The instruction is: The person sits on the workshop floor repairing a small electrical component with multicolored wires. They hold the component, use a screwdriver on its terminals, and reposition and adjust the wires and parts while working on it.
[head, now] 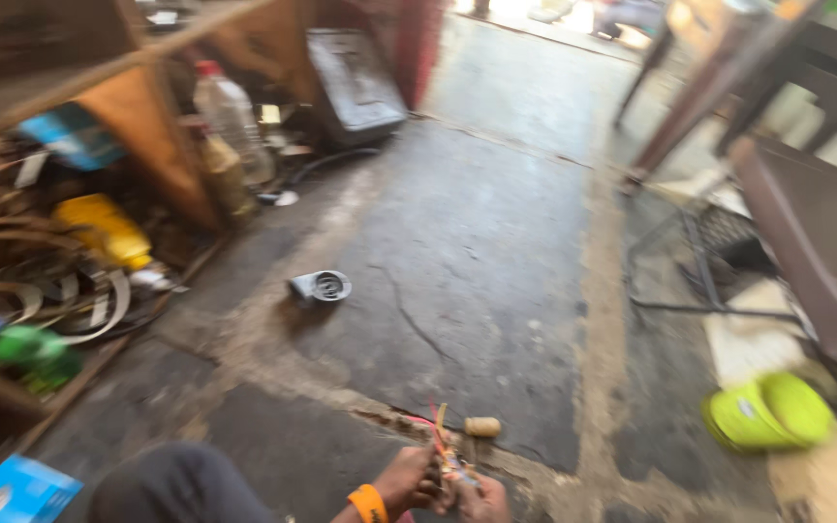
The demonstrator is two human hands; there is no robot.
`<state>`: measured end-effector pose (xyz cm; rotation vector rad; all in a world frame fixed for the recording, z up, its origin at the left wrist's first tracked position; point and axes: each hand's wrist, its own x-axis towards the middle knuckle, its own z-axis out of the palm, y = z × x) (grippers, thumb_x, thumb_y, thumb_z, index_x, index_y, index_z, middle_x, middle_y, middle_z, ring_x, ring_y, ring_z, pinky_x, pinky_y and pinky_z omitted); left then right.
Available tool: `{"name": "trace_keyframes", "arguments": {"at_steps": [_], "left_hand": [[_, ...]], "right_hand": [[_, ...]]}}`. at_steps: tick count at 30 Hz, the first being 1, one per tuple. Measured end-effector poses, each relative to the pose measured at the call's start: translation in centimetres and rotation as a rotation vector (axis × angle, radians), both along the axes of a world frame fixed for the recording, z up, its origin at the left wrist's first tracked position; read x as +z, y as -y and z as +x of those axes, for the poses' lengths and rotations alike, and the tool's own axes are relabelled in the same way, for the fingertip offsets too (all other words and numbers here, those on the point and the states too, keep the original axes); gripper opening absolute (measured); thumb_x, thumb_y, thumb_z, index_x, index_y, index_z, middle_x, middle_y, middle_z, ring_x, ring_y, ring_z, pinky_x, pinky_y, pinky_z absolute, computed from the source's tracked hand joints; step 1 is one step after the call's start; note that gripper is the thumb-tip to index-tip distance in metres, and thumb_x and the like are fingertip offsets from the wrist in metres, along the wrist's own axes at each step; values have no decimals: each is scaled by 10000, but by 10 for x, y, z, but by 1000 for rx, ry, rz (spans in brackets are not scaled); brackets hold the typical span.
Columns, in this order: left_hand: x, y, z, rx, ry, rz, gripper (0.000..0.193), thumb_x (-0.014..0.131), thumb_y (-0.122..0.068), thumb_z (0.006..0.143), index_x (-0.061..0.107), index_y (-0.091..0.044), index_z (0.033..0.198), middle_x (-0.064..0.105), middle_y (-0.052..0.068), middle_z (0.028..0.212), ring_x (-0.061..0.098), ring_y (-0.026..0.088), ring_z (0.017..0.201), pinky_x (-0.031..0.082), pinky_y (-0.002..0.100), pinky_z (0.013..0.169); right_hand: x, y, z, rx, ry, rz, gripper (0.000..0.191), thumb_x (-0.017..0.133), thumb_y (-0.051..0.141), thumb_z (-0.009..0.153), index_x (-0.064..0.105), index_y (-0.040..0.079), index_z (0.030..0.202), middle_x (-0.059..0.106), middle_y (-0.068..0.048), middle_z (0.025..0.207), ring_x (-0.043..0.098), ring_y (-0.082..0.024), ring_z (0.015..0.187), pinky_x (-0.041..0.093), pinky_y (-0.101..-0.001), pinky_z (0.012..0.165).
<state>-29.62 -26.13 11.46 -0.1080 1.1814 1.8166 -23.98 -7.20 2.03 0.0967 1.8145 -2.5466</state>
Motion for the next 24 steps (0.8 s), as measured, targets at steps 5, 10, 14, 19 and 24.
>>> {"name": "trace_keyframes", "arguments": {"at_steps": [5,10,14,19,24], "left_hand": [[-13,-37,-7,186,-453,-17,435,552,-447,997,656,-66,1179,708,1,1022,658,117,959,557,293,837],[6,-15,-3,49,-699,-235,505,657,-430,993,662,-17,1284,703,130,1126,653,175,1058,505,331,909],[29,21,-5,35,-704,-312,599,612,-532,972,710,-26,1276,731,173,1039,665,221,963,521,359,844],[50,36,0,-21,-735,-400,640,705,-553,900,613,-108,1351,692,137,1075,666,227,1012,525,360,895],[65,52,2,-32,-701,-423,604,687,-569,903,666,-92,1273,731,121,1025,704,205,956,545,348,860]], "right_hand": [[17,-34,-33,-92,234,96,230,651,118,947,765,-82,960,671,-83,676,581,-145,565,428,-292,523],[10,-17,-52,-121,360,68,241,654,144,949,763,-70,939,660,-79,660,568,-142,545,410,-290,507],[2,10,-57,-137,398,50,251,656,165,951,762,-60,922,651,-75,646,558,-140,529,395,-288,494],[-2,22,-54,-144,418,34,265,658,192,953,761,-48,901,640,-70,630,545,-138,509,377,-286,477],[-3,27,-42,-118,406,27,282,660,218,955,759,-35,880,629,-65,613,531,-135,490,358,-284,461]]}}
